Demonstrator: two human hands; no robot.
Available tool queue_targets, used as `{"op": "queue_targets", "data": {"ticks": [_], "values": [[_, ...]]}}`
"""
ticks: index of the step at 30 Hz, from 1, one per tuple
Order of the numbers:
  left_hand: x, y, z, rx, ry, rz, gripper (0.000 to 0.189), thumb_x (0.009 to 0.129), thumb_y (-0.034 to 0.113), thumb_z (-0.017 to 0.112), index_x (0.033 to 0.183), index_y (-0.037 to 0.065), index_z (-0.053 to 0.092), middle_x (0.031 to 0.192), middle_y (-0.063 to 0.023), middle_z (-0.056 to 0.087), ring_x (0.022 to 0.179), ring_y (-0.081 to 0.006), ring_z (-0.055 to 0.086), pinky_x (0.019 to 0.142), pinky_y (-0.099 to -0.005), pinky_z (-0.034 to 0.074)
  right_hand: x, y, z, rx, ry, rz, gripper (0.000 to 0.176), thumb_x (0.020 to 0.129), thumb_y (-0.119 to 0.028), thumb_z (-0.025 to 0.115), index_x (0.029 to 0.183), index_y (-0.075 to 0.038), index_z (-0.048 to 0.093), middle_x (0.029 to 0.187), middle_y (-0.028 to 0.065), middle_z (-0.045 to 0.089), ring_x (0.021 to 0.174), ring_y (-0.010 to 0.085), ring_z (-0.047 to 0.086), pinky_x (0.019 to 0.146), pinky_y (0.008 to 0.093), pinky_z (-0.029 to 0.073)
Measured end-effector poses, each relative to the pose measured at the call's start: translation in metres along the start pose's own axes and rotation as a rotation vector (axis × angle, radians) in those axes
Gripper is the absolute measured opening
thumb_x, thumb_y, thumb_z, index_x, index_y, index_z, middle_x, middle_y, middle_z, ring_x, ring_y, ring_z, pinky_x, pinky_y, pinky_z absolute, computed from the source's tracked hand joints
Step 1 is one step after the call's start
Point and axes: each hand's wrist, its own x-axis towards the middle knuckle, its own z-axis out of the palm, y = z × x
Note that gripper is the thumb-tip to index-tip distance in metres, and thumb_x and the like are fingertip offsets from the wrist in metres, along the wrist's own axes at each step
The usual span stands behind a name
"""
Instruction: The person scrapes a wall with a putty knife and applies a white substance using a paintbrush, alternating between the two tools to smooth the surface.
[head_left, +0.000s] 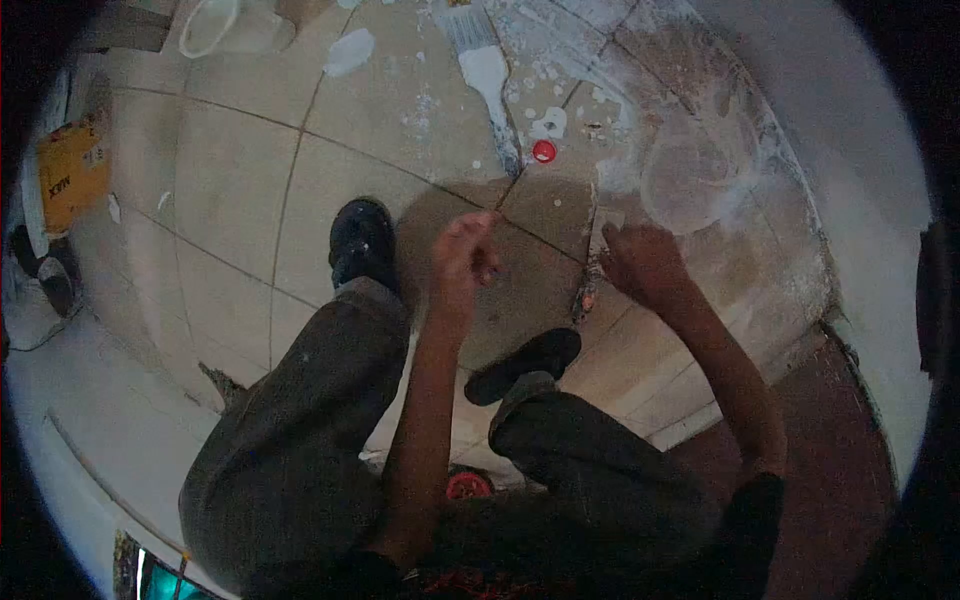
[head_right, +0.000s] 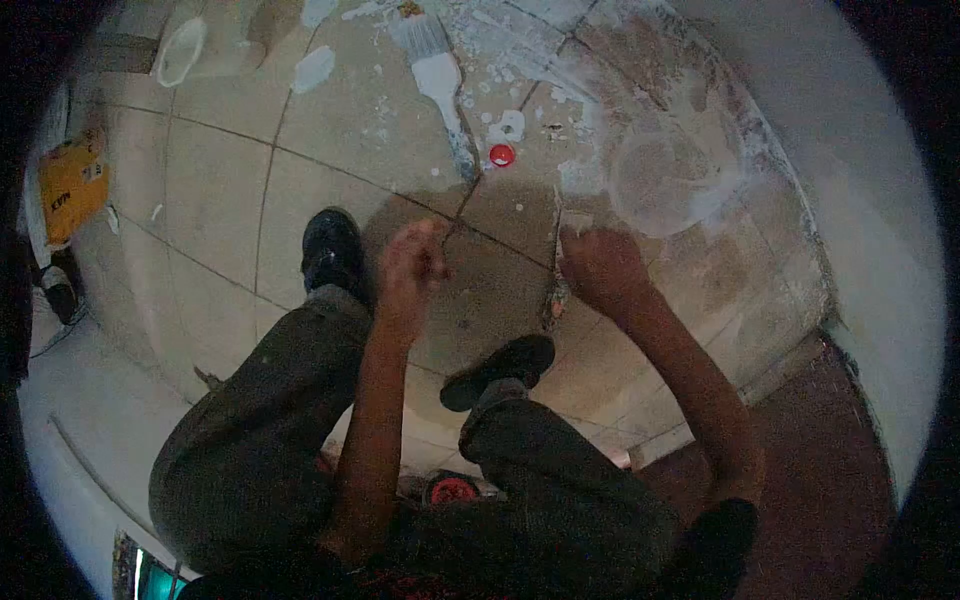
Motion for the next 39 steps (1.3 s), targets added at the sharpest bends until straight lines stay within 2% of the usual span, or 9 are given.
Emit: {"op": "queue_targets", "data": {"ticks": [5,9,15,19,21,25,26,31,39], "values": [[0.043,-0.025,-0.01,-0.083,0.137,0.223,0.029,0.092,0.032,0.049,0.101,0.006,0.058,0.06,0.005,0.042,0.051,-0.0055,0.038,0.051,-0.0257,0.041,-0.015,-0.021,0.053,0.12,-0.231,0.036,0.033,0.088,-0.03,0.053,0.098,0.002,0.054,0.075,0.0159,0.061,0.07,0.0316,0.061,0.064,0.0432,0.048],[0.031,-0.03,0.029,-0.146,0.104,0.252,0.027,0.092,0.031,0.049,0.098,0.006,0.059,0.059,0.0055,0.041,0.05,-0.005,0.037,0.049,-0.0243,0.038,-0.041,-0.023,0.096,0.261,0.098,0.146,0.044,0.088,-0.04,0.051,0.095,0.003,0.055,0.076,0.0162,0.059,0.068,0.0297,0.06,0.063,0.0417,0.048],[0.021,0.056,0.12,0.443,-0.254,0.53,0.029,0.092,0.03,0.047,0.092,0.005,0.061,0.059,0.0032,0.044,0.051,-0.006,0.038,0.049,-0.0234,0.038,-0.029,-0.025,0.143,0.477,0.275,0.495,0.06,0.079,-0.048,0.061,0.11,0.002,0.048,0.08,0.0165,0.059,0.073,0.0296,0.061,0.065,0.0405,0.049],[0.054,0.099,0.178,0.859,-0.427,0.801,0.03,0.092,0.033,0.048,0.094,0.007,0.062,0.059,0.002,0.046,0.052,-0.007,0.042,0.049,-0.0237,0.038,-0.027,-0.026,0.131,0.581,0.098,0.52,0.06,0.08,-0.037,0.063,0.122,0.001,0.042,0.099,0.0189,0.059,0.084,0.0304,0.061,0.074,0.0405,0.049],[0.067,0.114,0.192,1.121,-0.633,1.089,0.03,0.091,0.034,0.048,0.096,0.008,0.062,0.058,0.0022,0.048,0.054,-0.006,0.043,0.05,-0.0241,0.04,-0.018,-0.028,0.164,0.461,0.468,0.375,0.06,0.079,-0.036,0.065,0.122,0.001,0.042,0.102,0.0197,0.058,0.088,0.0303,0.06,0.075,0.0401,0.048],[0.036,0.143,0.186,2.1,-0.643,1.335,0.033,0.089,0.034,0.05,0.108,0.008,0.057,0.07,-0.0112,0.06,0.065,-0.0232,0.059,0.063,-0.0387,0.048,-0.033,-0.032,0.119,0.749,0.231,0.428,0.059,0.08,-0.033,0.064,0.123,0.0,0.041,0.106,0.0205,0.056,0.092,0.0313,0.059,0.078,0.0409,0.047],[0.022,0.148,0.17,2.213,-0.737,1.29,0.033,0.089,0.033,0.05,0.112,0.009,0.055,0.073,-0.015,0.06,0.07,-0.0321,0.06,0.068,-0.0445,0.048,-0.039,-0.034,0.121,0.767,0.283,0.438,0.057,0.081,-0.032,0.063,0.123,0.0,0.042,0.107,0.0205,0.056,0.091,0.0322,0.059,0.078,0.0418,0.047],[-0.03,0.15,0.087,2.549,-1.048,0.603,0.028,0.086,0.028,0.054,0.098,0.003,0.056,0.071,-0.014,0.062,0.067,-0.0298,0.062,0.064,-0.0414,0.05,-0.073,-0.036,0.128,0.675,0.555,0.572,0.047,0.08,-0.029,0.064,0.117,-0.004,0.048,0.096,0.017,0.06,0.082,0.0304,0.062,0.07,0.0394,0.049],[0.0,0.083,-0.036,2.427,-0.974,0.022,0.029,0.09,0.029,0.048,0.098,0.002,0.056,0.074,-0.0146,0.061,0.069,-0.0273,0.061,0.065,-0.0408,0.049,-0.083,-0.038,0.131,0.654,0.706,0.656,0.036,0.085,-0.019,0.059,0.118,-0.005,0.053,0.103,0.0173,0.055,0.077,0.0272,0.063,0.064,0.0354,0.05]]}}
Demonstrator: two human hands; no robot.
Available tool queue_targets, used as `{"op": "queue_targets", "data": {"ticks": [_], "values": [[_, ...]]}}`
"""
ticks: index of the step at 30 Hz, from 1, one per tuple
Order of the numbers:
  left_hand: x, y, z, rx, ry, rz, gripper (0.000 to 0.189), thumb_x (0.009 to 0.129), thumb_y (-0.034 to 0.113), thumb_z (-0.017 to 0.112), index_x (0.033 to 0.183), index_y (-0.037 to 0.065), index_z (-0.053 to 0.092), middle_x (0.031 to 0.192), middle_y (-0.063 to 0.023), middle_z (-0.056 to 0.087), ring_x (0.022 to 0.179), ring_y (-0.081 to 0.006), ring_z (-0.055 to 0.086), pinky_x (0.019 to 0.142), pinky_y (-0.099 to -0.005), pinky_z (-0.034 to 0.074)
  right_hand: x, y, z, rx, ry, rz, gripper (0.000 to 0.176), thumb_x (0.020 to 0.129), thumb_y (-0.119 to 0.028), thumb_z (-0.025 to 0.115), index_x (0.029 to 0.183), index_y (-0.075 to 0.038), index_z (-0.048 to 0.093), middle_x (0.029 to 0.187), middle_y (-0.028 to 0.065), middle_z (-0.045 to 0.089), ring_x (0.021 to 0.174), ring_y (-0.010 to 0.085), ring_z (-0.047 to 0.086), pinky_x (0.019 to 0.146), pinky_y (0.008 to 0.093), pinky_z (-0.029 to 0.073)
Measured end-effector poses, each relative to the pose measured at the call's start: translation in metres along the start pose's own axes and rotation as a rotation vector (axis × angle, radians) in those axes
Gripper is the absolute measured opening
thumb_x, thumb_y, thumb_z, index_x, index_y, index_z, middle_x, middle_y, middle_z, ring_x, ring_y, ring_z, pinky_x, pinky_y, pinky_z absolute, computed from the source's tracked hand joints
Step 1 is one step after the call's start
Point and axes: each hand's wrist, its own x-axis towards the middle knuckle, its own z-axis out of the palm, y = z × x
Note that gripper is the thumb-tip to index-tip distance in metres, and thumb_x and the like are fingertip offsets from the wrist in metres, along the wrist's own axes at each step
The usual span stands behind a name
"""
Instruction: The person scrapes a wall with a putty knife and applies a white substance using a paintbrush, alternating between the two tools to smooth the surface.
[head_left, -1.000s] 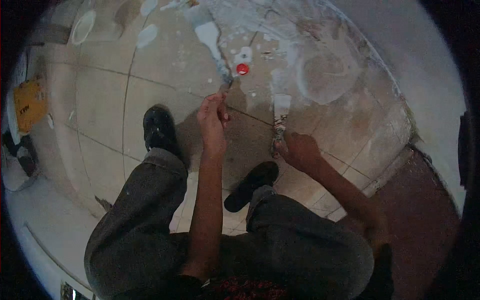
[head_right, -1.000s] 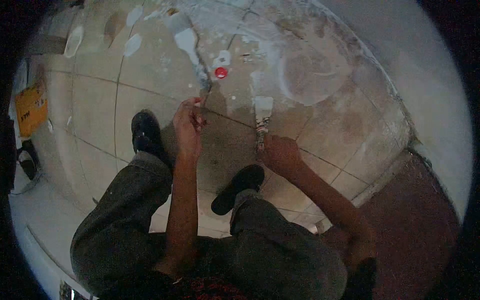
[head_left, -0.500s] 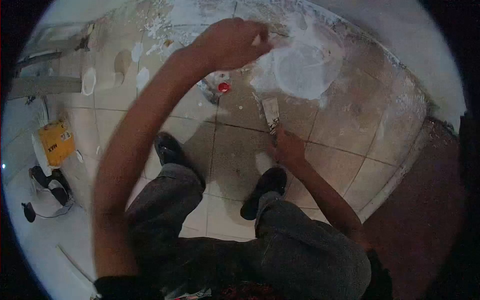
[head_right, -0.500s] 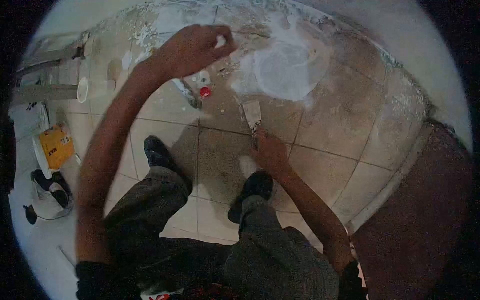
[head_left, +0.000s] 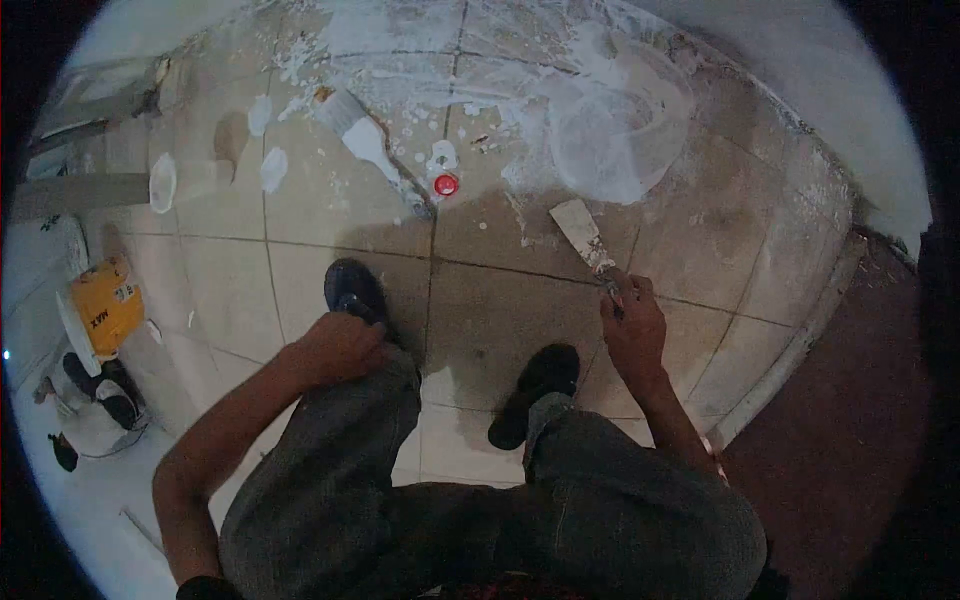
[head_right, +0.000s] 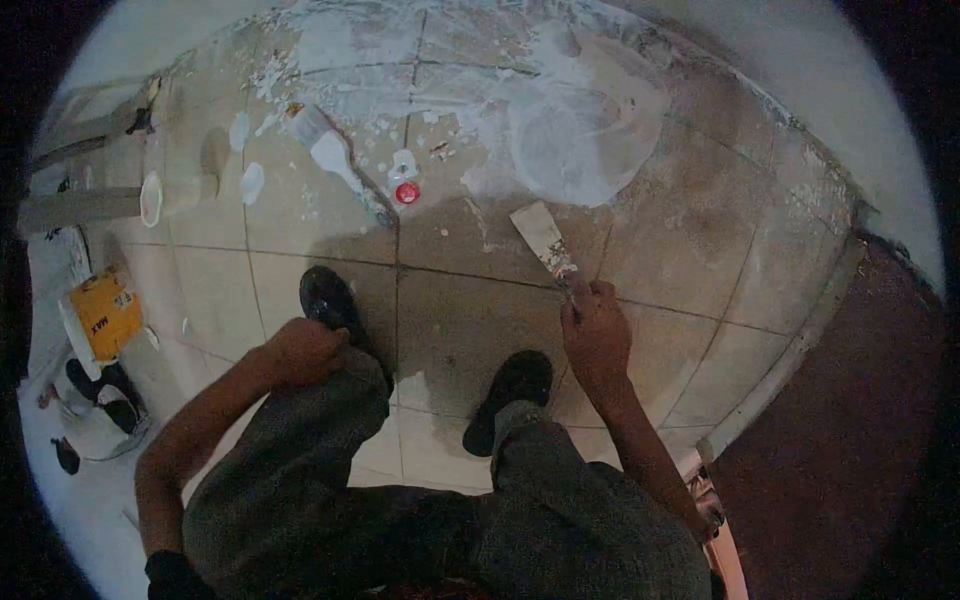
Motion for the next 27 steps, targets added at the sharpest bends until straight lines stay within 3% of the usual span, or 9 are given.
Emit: {"op": "queue_targets", "data": {"ticks": [4,6,10,13,15,16,22,25,27], "values": [[0.033,-0.022,0.02,0.069,-0.096,0.047,0.032,0.09,0.031,0.047,0.097,0.001,0.058,0.078,-0.0141,0.062,0.071,-0.0265,0.061,0.066,-0.0403,0.049,-0.006,-0.001,0.002,-0.11,0.09,-0.032,0.033,0.084,-0.016,0.06,0.116,-0.006,0.055,0.104,0.0179,0.054,0.075,0.0265,0.063,0.061,0.0353,0.051],[0.044,-0.023,0.013,0.033,-0.284,-0.114,0.034,0.088,0.032,0.05,0.095,0.0,0.06,0.08,-0.0146,0.063,0.072,-0.0255,0.062,0.066,-0.0389,0.049,-0.008,0.003,0.003,-0.074,0.07,0.019,0.035,0.083,-0.014,0.06,0.117,-0.007,0.054,0.105,0.0187,0.053,0.074,0.0265,0.063,0.061,0.0354,0.051],[0.053,-0.051,0.033,0.262,-0.28,-0.086,0.027,0.078,0.031,0.061,0.086,0.006,0.068,0.081,-0.0113,0.066,0.079,-0.0266,0.064,0.07,-0.0382,0.052,-0.01,0.007,0.006,-0.062,0.078,0.127,0.035,0.082,-0.009,0.06,0.116,-0.007,0.054,0.112,0.0187,0.05,0.075,0.0265,0.064,0.061,0.0357,0.051],[0.072,-0.077,0.058,0.315,-0.343,0.123,0.021,0.075,0.029,0.064,0.085,0.01,0.069,0.083,-0.0096,0.066,0.079,-0.0262,0.064,0.07,-0.0378,0.052,-0.012,0.005,0.012,0.002,0.053,0.183,0.038,0.082,-0.013,0.061,0.118,-0.006,0.051,0.12,0.0182,0.045,0.074,0.0245,0.062,0.061,0.0352,0.052],[0.079,-0.078,0.054,0.353,-0.173,0.253,0.021,0.071,0.029,0.066,0.083,0.011,0.068,0.083,-0.0091,0.066,0.08,-0.0268,0.064,0.069,-0.0376,0.052,-0.01,-0.005,0.007,-0.018,-0.004,0.125,0.044,0.077,-0.009,0.064,0.118,-0.004,0.049,0.123,0.018,0.043,0.074,0.0244,0.063,0.061,0.0357,0.053],[0.08,-0.078,0.051,0.356,-0.179,0.261,0.021,0.071,0.029,0.066,0.083,0.011,0.068,0.083,-0.0091,0.066,0.08,-0.0268,0.064,0.069,-0.0376,0.052,-0.009,-0.007,0.006,-0.018,-0.007,0.135,0.044,0.077,-0.009,0.064,0.118,-0.004,0.049,0.123,0.018,0.043,0.074,0.0244,0.063,0.061,0.0357,0.053],[0.076,-0.072,0.035,0.371,-0.269,0.279,0.022,0.067,0.029,0.066,0.081,0.011,0.068,0.079,-0.0102,0.066,0.078,-0.0293,0.064,0.068,-0.0389,0.051,-0.018,-0.016,0.019,-0.043,0.056,0.055,0.056,0.073,-0.001,0.061,0.126,-0.001,0.043,0.128,0.0214,0.043,0.093,0.0316,0.061,0.073,0.036,0.053],[0.08,-0.073,0.042,0.452,-0.306,0.202,0.028,0.066,0.036,0.068,0.081,0.012,0.068,0.082,-0.0101,0.066,0.082,-0.0268,0.063,0.074,-0.0377,0.049,-0.02,-0.018,0.03,0.012,0.051,0.038,0.06,0.072,-0.002,0.059,0.129,0.0,0.041,0.128,0.0226,0.044,0.102,0.0346,0.057,0.079,0.0369,0.052],[0.077,-0.073,0.037,0.342,-0.238,0.224,0.026,0.063,0.032,0.067,0.079,0.011,0.069,0.076,-0.0127,0.066,0.076,-0.0298,0.064,0.067,-0.0405,0.051,-0.02,-0.015,0.033,-0.05,0.152,-0.049,0.06,0.072,-0.004,0.059,0.128,0.002,0.041,0.125,0.023,0.047,0.104,0.0357,0.057,0.079,0.0377,0.052]]}}
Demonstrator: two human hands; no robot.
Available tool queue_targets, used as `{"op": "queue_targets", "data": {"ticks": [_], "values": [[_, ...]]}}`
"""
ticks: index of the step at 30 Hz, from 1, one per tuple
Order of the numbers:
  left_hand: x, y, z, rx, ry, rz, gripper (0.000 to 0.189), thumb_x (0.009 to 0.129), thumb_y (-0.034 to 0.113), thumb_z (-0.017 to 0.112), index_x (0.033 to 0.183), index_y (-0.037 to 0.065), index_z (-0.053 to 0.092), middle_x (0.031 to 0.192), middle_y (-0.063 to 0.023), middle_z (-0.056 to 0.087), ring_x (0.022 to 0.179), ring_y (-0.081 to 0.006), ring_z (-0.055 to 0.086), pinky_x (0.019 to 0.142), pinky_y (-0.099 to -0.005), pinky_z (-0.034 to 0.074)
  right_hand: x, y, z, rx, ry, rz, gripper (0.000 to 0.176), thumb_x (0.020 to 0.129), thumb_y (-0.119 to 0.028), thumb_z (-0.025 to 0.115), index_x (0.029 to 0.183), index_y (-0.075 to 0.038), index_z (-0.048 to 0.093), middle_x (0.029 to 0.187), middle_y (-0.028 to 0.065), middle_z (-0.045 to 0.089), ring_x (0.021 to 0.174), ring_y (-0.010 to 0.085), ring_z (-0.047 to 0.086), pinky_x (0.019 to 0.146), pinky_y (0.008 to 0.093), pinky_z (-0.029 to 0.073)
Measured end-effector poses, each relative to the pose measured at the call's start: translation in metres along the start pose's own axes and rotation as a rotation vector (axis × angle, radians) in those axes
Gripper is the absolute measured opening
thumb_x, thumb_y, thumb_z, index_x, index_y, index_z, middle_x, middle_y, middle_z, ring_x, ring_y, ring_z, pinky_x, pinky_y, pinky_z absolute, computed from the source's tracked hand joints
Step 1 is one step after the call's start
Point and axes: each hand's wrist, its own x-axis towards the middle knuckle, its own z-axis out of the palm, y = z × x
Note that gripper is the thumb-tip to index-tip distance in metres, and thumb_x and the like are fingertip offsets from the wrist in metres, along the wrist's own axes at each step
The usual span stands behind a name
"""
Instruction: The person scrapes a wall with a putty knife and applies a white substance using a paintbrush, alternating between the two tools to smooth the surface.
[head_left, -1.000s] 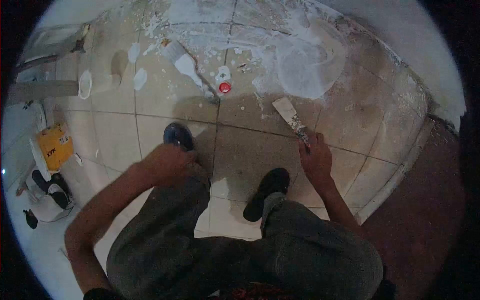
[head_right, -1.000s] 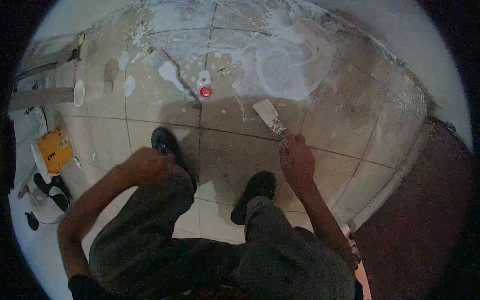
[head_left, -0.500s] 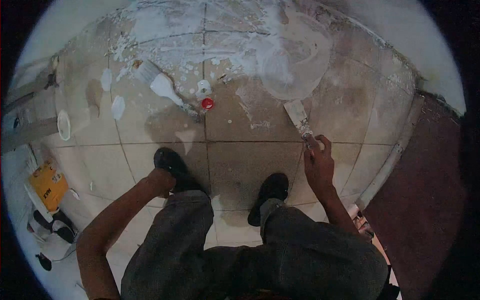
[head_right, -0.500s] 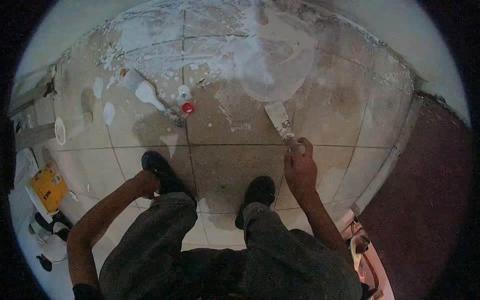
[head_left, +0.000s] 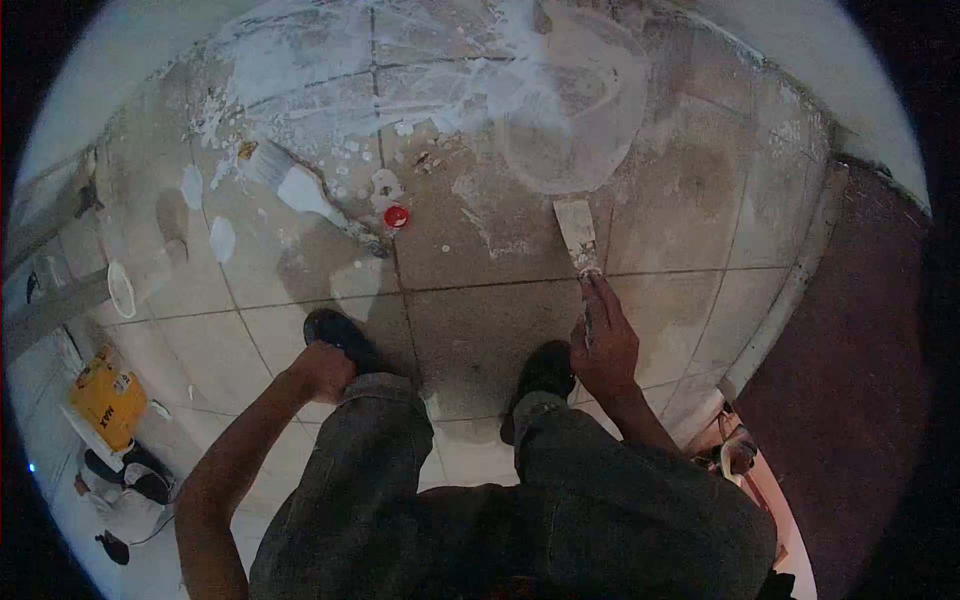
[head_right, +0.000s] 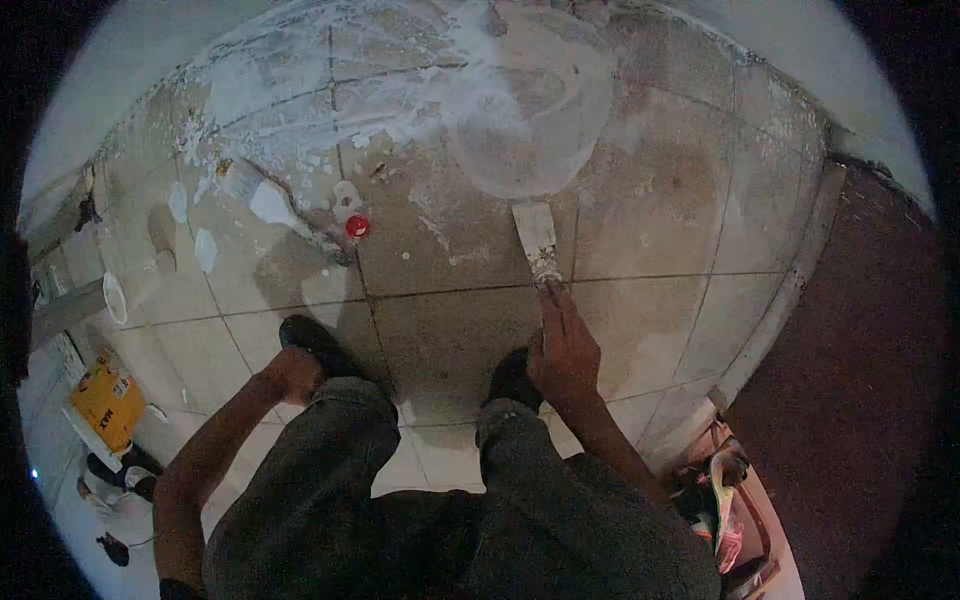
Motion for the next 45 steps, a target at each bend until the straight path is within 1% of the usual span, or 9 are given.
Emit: {"op": "queue_targets", "data": {"ticks": [9,18,22,24,28,30,33,36,45], "values": [[-0.002,0.007,-0.006,-0.018,0.017,-0.034,0.02,0.061,0.023,0.068,0.072,0.007,0.068,0.071,-0.0122,0.064,0.072,-0.0272,0.064,0.066,-0.0388,0.051,0.014,-0.004,-0.008,-0.076,-0.111,-0.012,0.067,0.07,-0.004,0.062,0.133,-0.003,0.039,0.122,0.0205,0.051,0.074,0.025,0.064,0.058,0.0324,0.052],[0.007,0.003,0.006,0.005,-0.025,-0.061,0.023,0.061,0.026,0.072,0.075,0.008,0.067,0.074,-0.0108,0.065,0.073,-0.0262,0.064,0.068,-0.0376,0.051,0.013,-0.002,-0.004,-0.076,-0.15,0.027,0.07,0.069,-0.004,0.062,0.135,-0.003,0.036,0.124,0.0193,0.05,0.067,0.02,0.062,0.053,0.029,0.051],[0.004,0.006,0.004,0.03,-0.038,-0.065,0.023,0.062,0.027,0.072,0.075,0.009,0.067,0.074,-0.0111,0.065,0.074,-0.0271,0.064,0.069,-0.0372,0.051,0.013,-0.014,0.002,-0.097,-0.094,-0.003,0.069,0.071,-0.005,0.061,0.135,-0.004,0.036,0.124,0.0186,0.049,0.067,0.0204,0.062,0.052,0.0296,0.051],[0.003,0.009,-0.004,0.024,-0.004,-0.114,0.023,0.061,0.027,0.072,0.076,0.01,0.068,0.076,-0.011,0.065,0.076,-0.0274,0.064,0.069,-0.0374,0.051,0.027,-0.015,-0.001,-0.029,-0.186,0.122,0.067,0.066,0.0,0.062,0.129,-0.005,0.043,0.123,0.0184,0.05,0.094,0.0272,0.062,0.061,0.0314,0.054],[0.006,0.0,0.002,0.006,0.02,-0.041,0.022,0.061,0.025,0.072,0.077,0.011,0.068,0.076,-0.01,0.066,0.076,-0.0271,0.064,0.069,-0.0381,0.052,0.022,-0.016,0.0,-0.022,-0.169,0.101,0.066,0.065,0.0,0.062,0.129,-0.005,0.043,0.121,0.0177,0.05,0.095,0.0263,0.061,0.06,0.0311,0.053],[0.002,0.003,-0.002,0.033,0.007,-0.024,0.023,0.066,0.028,0.068,0.075,0.007,0.067,0.072,-0.0125,0.064,0.07,-0.0267,0.063,0.065,-0.0371,0.05,0.005,-0.017,0.003,-0.069,-0.199,0.024,0.07,0.069,-0.006,0.063,0.134,-0.001,0.036,0.126,0.0195,0.045,0.07,0.0195,0.062,0.049,0.0275,0.05],[0.003,0.001,0.006,0.006,0.088,-0.026,0.022,0.067,0.027,0.067,0.075,0.007,0.067,0.07,-0.0125,0.063,0.07,-0.027,0.062,0.066,-0.0364,0.051,0.012,-0.011,0.008,-0.167,-0.139,-0.018,0.072,0.068,-0.005,0.065,0.133,0.001,0.036,0.127,0.0202,0.044,0.068,0.0186,0.061,0.049,0.0272,0.05],[0.008,0.002,0.002,0.044,-0.093,-0.025,0.019,0.067,0.024,0.068,0.075,0.007,0.067,0.074,-0.0125,0.064,0.074,-0.0269,0.063,0.069,-0.0364,0.051,0.037,-0.027,-0.006,-0.023,-0.189,0.122,0.07,0.064,-0.002,0.065,0.129,-0.002,0.042,0.119,0.0174,0.049,0.089,0.0257,0.063,0.056,0.0305,0.053],[0.008,0.001,0.007,0.013,-0.082,-0.071,0.018,0.068,0.023,0.066,0.077,0.007,0.067,0.075,-0.0111,0.065,0.076,-0.0258,0.063,0.07,-0.0371,0.05,0.037,-0.027,-0.005,-0.099,-0.176,0.098,0.069,0.063,-0.004,0.067,0.128,-0.001,0.043,0.119,0.0159,0.048,0.085,0.0237,0.063,0.055,0.0306,0.052]]}}
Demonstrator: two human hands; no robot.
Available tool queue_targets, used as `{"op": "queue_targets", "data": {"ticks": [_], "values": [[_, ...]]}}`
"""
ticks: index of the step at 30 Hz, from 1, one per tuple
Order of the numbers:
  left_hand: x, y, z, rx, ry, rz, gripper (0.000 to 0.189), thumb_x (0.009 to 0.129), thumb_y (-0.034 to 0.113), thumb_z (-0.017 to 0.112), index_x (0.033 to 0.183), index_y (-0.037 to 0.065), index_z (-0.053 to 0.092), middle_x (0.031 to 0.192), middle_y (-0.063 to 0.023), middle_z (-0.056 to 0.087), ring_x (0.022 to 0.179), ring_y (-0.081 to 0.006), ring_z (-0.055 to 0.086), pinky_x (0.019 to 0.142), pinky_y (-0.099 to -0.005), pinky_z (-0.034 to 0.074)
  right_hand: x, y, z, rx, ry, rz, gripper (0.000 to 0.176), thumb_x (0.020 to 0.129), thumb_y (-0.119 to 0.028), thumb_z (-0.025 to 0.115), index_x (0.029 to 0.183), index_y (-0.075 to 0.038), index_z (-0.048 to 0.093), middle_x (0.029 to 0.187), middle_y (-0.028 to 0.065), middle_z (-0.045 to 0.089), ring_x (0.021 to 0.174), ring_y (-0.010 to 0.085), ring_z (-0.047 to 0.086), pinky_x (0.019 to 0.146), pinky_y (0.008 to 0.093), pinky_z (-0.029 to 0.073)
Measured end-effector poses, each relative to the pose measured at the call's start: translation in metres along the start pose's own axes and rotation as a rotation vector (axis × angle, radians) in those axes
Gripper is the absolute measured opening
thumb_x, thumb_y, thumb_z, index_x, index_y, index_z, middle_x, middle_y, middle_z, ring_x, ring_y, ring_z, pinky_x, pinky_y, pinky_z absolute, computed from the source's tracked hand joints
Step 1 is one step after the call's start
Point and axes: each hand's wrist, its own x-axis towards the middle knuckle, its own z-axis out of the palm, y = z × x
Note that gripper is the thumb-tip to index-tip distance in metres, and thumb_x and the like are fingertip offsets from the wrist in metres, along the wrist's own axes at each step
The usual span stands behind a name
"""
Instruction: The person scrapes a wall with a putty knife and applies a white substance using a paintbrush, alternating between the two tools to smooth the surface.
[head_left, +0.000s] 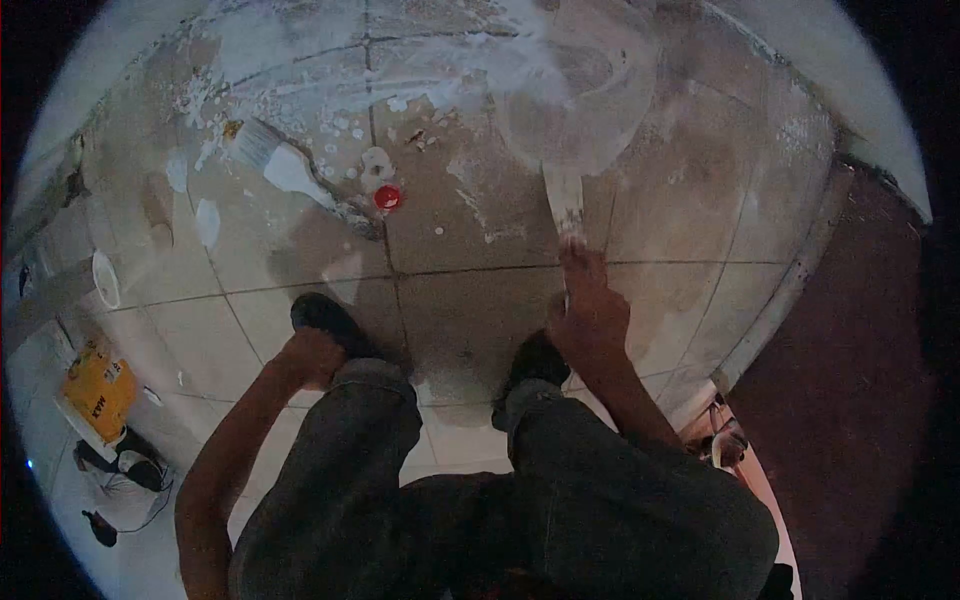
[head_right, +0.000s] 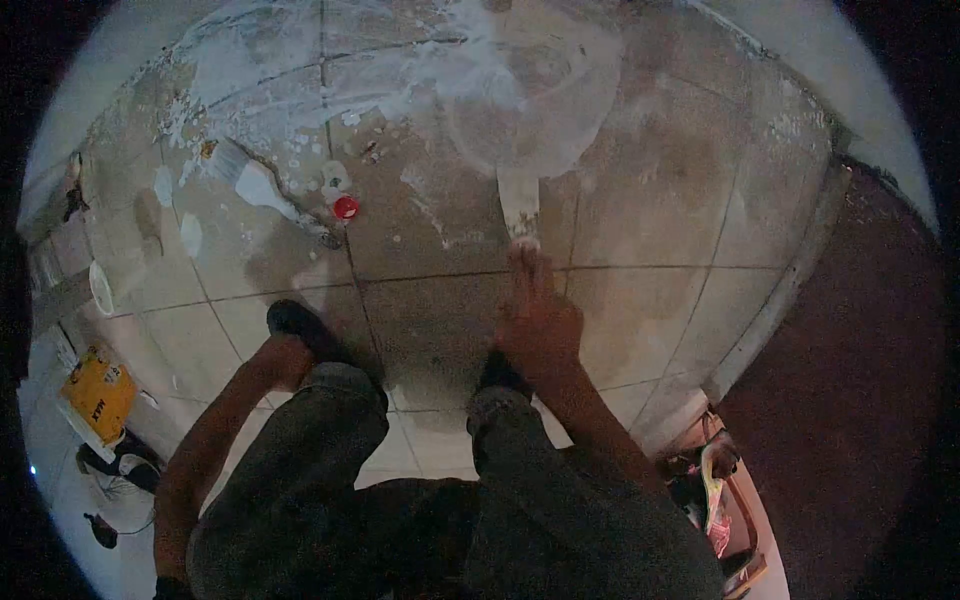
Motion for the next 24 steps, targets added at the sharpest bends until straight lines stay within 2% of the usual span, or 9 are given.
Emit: {"op": "queue_targets", "data": {"ticks": [7,10,13,16,19,24], "values": [[-0.011,0.001,-0.003,0.03,0.052,0.028,0.023,0.064,0.027,0.07,0.077,0.008,0.068,0.081,-0.0106,0.066,0.079,-0.0256,0.064,0.07,-0.0371,0.052,0.0,-0.009,-0.018,0.034,-0.083,0.013,0.069,0.065,-0.003,0.064,0.13,-0.002,0.04,0.118,0.0167,0.049,0.082,0.0225,0.062,0.054,0.0302,0.051],[0.001,-0.002,0.007,0.041,0.036,-0.031,0.021,0.064,0.026,0.07,0.076,0.009,0.069,0.08,-0.0109,0.066,0.079,-0.0259,0.064,0.07,-0.0379,0.052,0.012,-0.005,-0.018,0.0,-0.075,0.014,0.068,0.067,-0.005,0.062,0.131,-0.002,0.039,0.117,0.0164,0.049,0.078,0.0228,0.062,0.053,0.0299,0.051],[-0.011,-0.002,0.0,-0.067,0.052,0.04,0.019,0.063,0.025,0.07,0.075,0.01,0.069,0.079,-0.0111,0.066,0.077,-0.0254,0.065,0.068,-0.0382,0.052,0.024,-0.008,-0.024,-0.026,-0.072,0.064,0.065,0.068,-0.007,0.061,0.129,-0.002,0.04,0.117,0.0161,0.048,0.075,0.0236,0.062,0.053,0.0311,0.051],[-0.015,-0.001,-0.002,0.058,0.1,0.047,0.016,0.07,0.023,0.063,0.072,0.007,0.067,0.073,-0.0125,0.065,0.07,-0.0269,0.064,0.065,-0.0378,0.051,0.014,-0.013,-0.027,0.025,-0.047,0.043,0.063,0.069,-0.008,0.061,0.128,-0.001,0.041,0.117,0.016,0.048,0.073,0.0239,0.062,0.052,0.0322,0.051],[-0.014,0.0,-0.002,0.02,0.062,0.044,0.017,0.069,0.023,0.064,0.075,0.008,0.067,0.075,-0.012,0.065,0.074,-0.025,0.064,0.068,-0.037,0.05,0.006,-0.01,-0.023,0.006,-0.098,0.035,0.064,0.068,-0.008,0.062,0.129,-0.001,0.041,0.116,0.0164,0.048,0.073,0.0241,0.062,0.053,0.033,0.051],[-0.015,0.0,-0.004,0.064,0.002,0.059,0.021,0.071,0.026,0.067,0.084,0.009,0.067,0.085,-0.011,0.066,0.08,-0.0238,0.064,0.068,-0.0387,0.051,0.029,-0.006,-0.035,0.0,-0.022,0.044,0.065,0.068,-0.008,0.063,0.128,-0.002,0.041,0.117,0.0168,0.048,0.076,0.026,0.062,0.056,0.0322,0.052]]}}
